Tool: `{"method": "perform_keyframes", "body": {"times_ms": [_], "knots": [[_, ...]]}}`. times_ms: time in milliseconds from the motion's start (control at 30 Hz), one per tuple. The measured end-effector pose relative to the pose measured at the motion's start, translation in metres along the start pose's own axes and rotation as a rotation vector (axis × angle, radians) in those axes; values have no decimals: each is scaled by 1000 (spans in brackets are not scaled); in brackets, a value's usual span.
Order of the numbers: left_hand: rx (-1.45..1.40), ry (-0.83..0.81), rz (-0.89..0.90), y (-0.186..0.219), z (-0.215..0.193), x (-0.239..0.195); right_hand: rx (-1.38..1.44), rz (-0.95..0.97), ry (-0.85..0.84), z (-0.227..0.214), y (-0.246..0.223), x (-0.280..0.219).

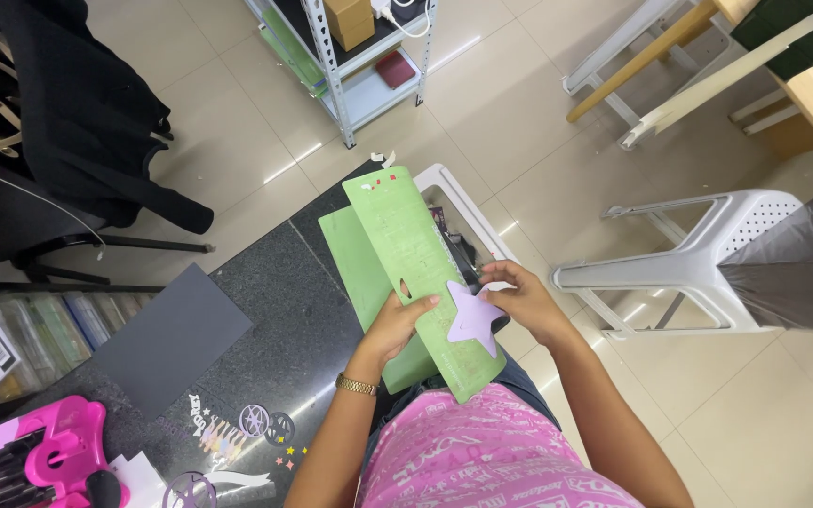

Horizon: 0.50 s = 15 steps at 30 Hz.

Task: The person is removing various paper cut-outs from a green adhesive cutting mat and using scissors to trim them.

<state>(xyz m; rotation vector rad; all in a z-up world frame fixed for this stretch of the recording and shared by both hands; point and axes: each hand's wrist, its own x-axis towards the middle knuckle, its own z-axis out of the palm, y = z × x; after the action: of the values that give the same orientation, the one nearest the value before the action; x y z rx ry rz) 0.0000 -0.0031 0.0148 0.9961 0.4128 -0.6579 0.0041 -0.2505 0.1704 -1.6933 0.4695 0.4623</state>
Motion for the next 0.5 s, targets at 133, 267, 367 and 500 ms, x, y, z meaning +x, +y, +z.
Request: {"method": "perform_keyframes", "body": {"times_ms": [133,267,367,500], "knots": [[-30,-3,-1,18,19,-13,129,24,-107,-11,7,1],[-36,7,-6,3,-7,0,126,13,-122,-20,-2,-6],[-57,10,-15,4,-7,-4,111,-6,-66,-32,-5,-5],[-62,16,-27,52,32,-43,106,-29,-14,-39,-12,-2]]}}
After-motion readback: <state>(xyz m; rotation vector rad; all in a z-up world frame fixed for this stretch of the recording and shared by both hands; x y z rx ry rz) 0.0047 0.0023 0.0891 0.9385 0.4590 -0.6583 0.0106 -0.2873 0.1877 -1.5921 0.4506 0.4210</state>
